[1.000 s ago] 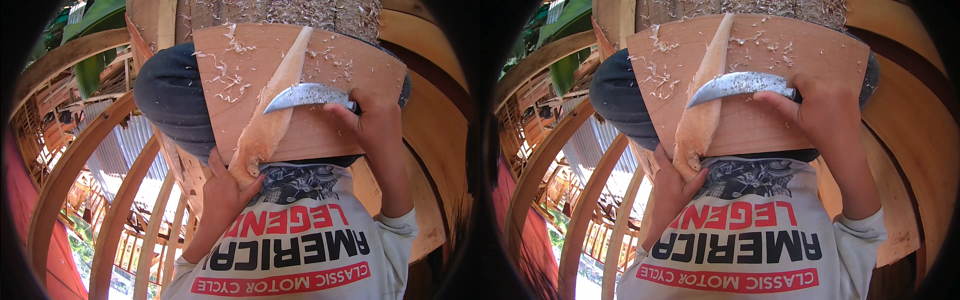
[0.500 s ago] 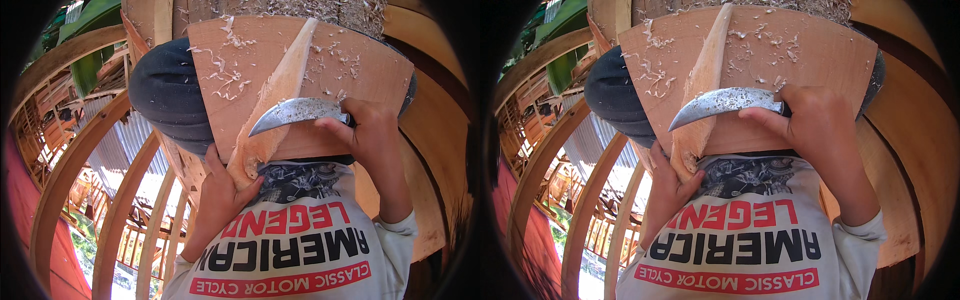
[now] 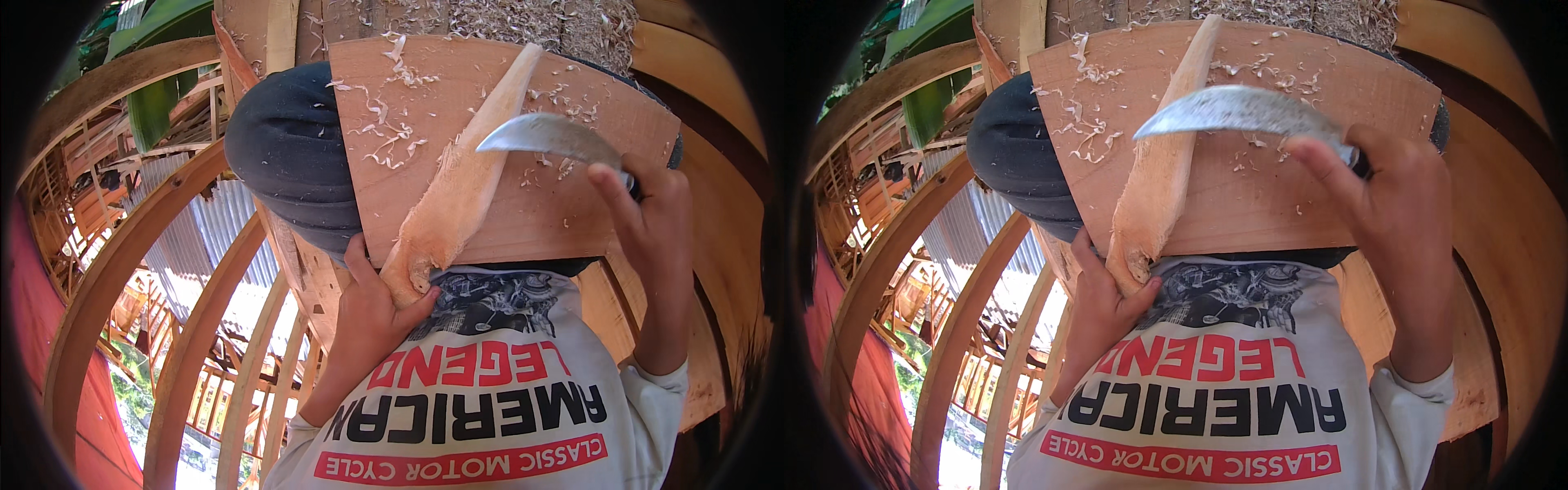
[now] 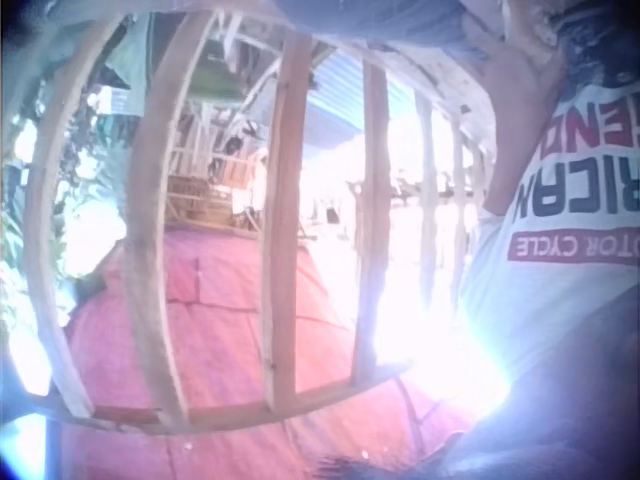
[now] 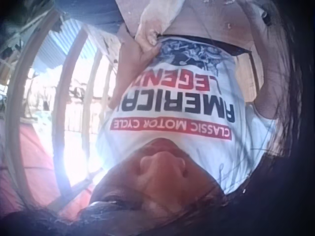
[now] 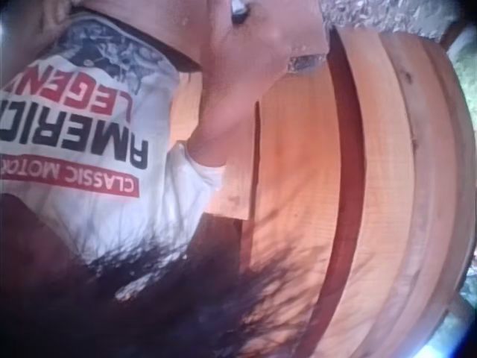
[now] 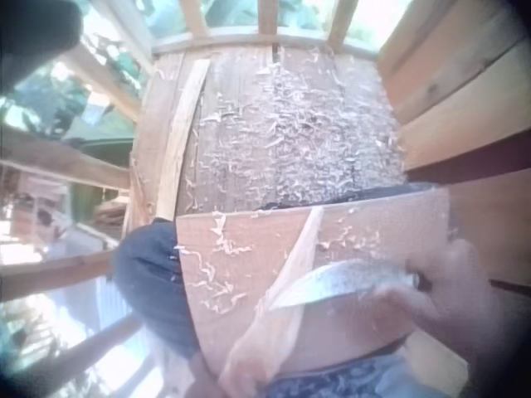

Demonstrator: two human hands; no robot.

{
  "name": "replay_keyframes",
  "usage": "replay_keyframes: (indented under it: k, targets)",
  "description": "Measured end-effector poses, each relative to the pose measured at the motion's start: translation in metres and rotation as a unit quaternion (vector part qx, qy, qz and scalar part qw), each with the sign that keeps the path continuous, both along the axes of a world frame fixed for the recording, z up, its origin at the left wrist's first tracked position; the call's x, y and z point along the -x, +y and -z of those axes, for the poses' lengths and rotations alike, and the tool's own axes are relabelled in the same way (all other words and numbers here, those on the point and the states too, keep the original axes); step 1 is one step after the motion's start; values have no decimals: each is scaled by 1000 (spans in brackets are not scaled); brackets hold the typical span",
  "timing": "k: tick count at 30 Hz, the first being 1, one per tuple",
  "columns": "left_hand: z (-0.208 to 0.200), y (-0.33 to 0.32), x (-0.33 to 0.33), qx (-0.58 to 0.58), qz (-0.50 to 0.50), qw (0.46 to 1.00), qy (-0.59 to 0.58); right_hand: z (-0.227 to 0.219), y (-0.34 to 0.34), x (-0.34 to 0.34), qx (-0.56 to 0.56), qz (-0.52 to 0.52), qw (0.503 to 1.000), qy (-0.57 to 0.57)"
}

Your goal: The person sits cross-legged and uses a curved knife to shave and shape a long, thin piece of wood. They hold the wood in their left hand and repeatedly scrape the surface with the knife in their right hand, creating wood shavings that accumulate on the floor.

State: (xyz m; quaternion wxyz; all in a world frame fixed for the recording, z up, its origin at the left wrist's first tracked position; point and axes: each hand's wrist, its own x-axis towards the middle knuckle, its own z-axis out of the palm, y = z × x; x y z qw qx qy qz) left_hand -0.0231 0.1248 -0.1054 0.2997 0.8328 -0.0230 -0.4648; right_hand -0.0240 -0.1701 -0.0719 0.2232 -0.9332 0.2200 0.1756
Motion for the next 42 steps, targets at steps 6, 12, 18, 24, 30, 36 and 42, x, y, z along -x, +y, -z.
replay_keyframes:
  k: [6,12,18,24,30,36,42]
  targets:
    - [-3,-3,-6,-16,13,1000,12,19,32,7,-3,-71,997,1]
    - [-3,-5,-2,-5,2,1000,-21,34,-1,-17,92,-69,990,-82]
    - [0,0,-4,-21,8,1000,-11,21,-37,-26,67,96,993,-21]
    - [-2,-4,-3,-29,15,999,-19,14,20,-3,4,-74,997,10]
    - [0,0,-1,-27,36,998,-40,30,-6,-22,52,-63,996,-46]
    - [1,-2,-1,-22,21,999,-26,33,-15,-30,127,-62,989,-31]
    - [0,1,-2,-18,20,999,-27,46,-43,-37,196,54,978,-45]
